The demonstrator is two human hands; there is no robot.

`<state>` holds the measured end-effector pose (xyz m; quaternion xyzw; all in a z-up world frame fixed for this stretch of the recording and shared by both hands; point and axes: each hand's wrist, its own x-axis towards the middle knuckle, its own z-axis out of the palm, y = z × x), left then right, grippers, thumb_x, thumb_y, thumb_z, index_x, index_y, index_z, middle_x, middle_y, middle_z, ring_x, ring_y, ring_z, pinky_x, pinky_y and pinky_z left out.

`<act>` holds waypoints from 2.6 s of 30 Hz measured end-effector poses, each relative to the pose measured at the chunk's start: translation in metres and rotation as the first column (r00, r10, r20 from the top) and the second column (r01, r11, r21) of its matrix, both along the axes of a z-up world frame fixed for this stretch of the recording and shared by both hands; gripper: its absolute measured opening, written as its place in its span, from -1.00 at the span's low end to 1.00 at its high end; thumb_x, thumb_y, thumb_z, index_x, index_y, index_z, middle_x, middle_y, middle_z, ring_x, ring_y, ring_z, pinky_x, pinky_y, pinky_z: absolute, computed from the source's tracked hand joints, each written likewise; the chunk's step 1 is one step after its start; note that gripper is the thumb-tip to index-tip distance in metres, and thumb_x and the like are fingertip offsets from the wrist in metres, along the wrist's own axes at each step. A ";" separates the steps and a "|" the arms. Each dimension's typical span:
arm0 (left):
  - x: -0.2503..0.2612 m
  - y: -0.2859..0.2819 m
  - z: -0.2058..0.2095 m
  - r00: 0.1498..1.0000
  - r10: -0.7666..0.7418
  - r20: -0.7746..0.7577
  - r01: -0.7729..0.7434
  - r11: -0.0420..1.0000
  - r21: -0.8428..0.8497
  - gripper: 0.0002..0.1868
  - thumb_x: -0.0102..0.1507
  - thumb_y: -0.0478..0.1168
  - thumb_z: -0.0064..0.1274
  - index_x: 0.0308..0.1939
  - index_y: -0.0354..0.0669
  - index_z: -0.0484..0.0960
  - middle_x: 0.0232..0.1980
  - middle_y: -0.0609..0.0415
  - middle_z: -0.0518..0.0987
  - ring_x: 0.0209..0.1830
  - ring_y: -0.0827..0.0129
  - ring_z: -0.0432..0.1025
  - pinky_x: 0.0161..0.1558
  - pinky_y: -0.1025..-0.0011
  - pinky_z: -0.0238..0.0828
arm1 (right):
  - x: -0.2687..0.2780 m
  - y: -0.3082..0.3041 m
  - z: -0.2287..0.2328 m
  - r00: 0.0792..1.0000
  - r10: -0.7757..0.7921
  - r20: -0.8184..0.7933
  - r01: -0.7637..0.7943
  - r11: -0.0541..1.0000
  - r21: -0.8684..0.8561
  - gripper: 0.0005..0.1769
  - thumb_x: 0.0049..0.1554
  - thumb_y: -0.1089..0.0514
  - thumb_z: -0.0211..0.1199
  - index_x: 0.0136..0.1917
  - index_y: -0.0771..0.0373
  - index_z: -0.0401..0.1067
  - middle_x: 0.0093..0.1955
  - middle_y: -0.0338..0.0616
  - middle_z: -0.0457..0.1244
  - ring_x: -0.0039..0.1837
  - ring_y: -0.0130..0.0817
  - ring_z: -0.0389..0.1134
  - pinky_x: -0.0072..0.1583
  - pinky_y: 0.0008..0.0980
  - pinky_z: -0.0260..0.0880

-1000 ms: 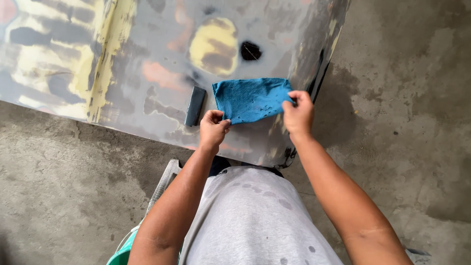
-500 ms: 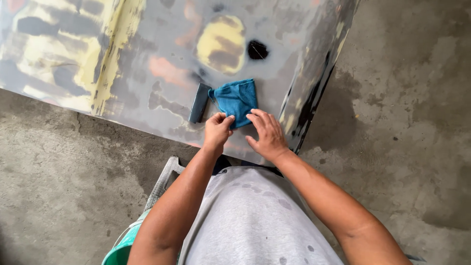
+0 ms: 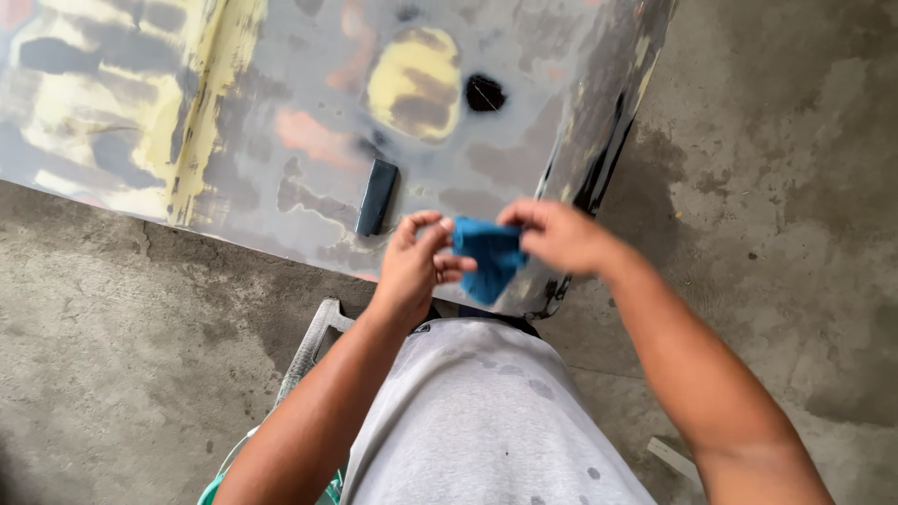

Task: The person scrubs a large, flat, metallic surface using a black sanding block and a blue cloth. They repeatedly dip the cloth into a green bucket of water to wet it and wipe the surface, alternating between scrubbing with the block and wiping with the cloth.

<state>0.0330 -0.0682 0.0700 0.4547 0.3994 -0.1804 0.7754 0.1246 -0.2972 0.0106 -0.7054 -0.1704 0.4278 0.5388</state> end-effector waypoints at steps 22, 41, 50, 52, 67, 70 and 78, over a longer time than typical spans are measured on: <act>0.006 0.093 -0.092 0.728 -0.629 -0.271 0.064 -0.332 0.941 -0.55 0.28 -0.16 0.16 0.25 -0.04 0.52 0.42 -0.01 0.40 0.26 0.00 0.35 0.15 0.04 0.33 | -0.033 0.096 -0.139 0.623 0.204 0.755 0.190 0.897 -0.399 -0.19 0.29 -0.35 0.03 0.70 -0.14 -0.04 0.76 -0.14 -0.33 0.74 0.02 -0.36 0.59 0.31 -0.39; -0.003 0.163 -0.068 0.831 -0.518 -0.204 0.002 -0.363 0.932 -0.63 0.31 -0.32 0.11 0.21 -0.22 0.57 0.36 -0.17 0.45 0.25 -0.10 0.38 0.28 0.07 0.33 | -0.008 0.153 -0.121 0.363 0.298 0.883 -0.257 0.943 -0.212 -0.40 0.36 -0.23 -0.02 0.62 -0.17 0.19 0.77 -0.32 -0.18 0.76 -0.24 -0.29 0.64 0.09 -0.49; 0.048 0.058 -0.114 0.521 -0.825 -0.220 -0.066 -0.296 0.953 -0.55 0.26 -0.33 0.02 0.25 -0.26 0.56 0.44 -0.14 0.40 0.22 -0.01 0.40 0.19 0.12 0.34 | 0.104 0.047 -0.138 0.609 -0.018 0.793 0.490 0.794 -0.359 -0.32 0.41 -0.17 0.06 0.71 -0.01 0.11 0.77 -0.05 -0.17 0.73 0.14 -0.18 0.62 0.29 -0.30; 0.036 0.025 -0.129 0.382 -0.891 -0.247 -0.037 -0.282 0.959 -0.52 0.23 -0.30 -0.01 0.25 -0.27 0.56 0.46 -0.16 0.39 0.19 0.02 0.41 0.11 0.14 0.34 | 0.108 0.054 -0.135 0.594 -0.035 0.804 0.523 0.776 -0.353 -0.29 0.36 -0.17 0.09 0.70 0.01 0.13 0.74 -0.03 -0.16 0.70 0.15 -0.17 0.59 0.31 -0.31; 0.025 -0.027 -0.148 0.306 -0.888 -0.343 -0.109 -0.391 0.914 -0.56 0.35 -0.23 -0.06 0.29 -0.31 0.47 0.40 -0.19 0.45 0.16 0.11 0.44 0.13 0.18 0.38 | 0.127 0.026 -0.145 0.461 0.123 0.879 0.385 0.865 -0.323 -0.30 0.38 -0.18 0.13 0.71 -0.06 0.13 0.75 -0.13 -0.11 0.65 0.03 -0.03 0.56 0.12 -0.15; 0.043 -0.007 -0.140 0.248 -0.936 -0.249 -0.089 -0.278 0.957 -0.54 0.27 -0.26 -0.05 0.25 -0.29 0.53 0.39 -0.15 0.47 0.14 0.12 0.46 0.08 0.21 0.39 | 0.124 0.019 -0.154 0.452 0.062 0.890 0.419 0.866 -0.273 -0.23 0.41 -0.20 0.15 0.74 0.02 0.02 0.77 -0.10 -0.15 0.69 0.03 -0.04 0.61 0.09 -0.15; 0.051 -0.039 -0.148 0.366 -0.871 -0.329 -0.137 -0.399 0.907 -0.54 0.29 -0.25 -0.02 0.27 -0.28 0.55 0.37 -0.16 0.47 0.15 0.13 0.44 0.09 0.20 0.44 | 0.126 0.018 -0.164 0.414 -0.125 0.902 0.497 0.861 -0.110 -0.13 0.43 -0.21 0.17 0.73 0.15 -0.19 0.79 0.07 -0.31 0.78 0.14 -0.23 0.71 0.11 -0.25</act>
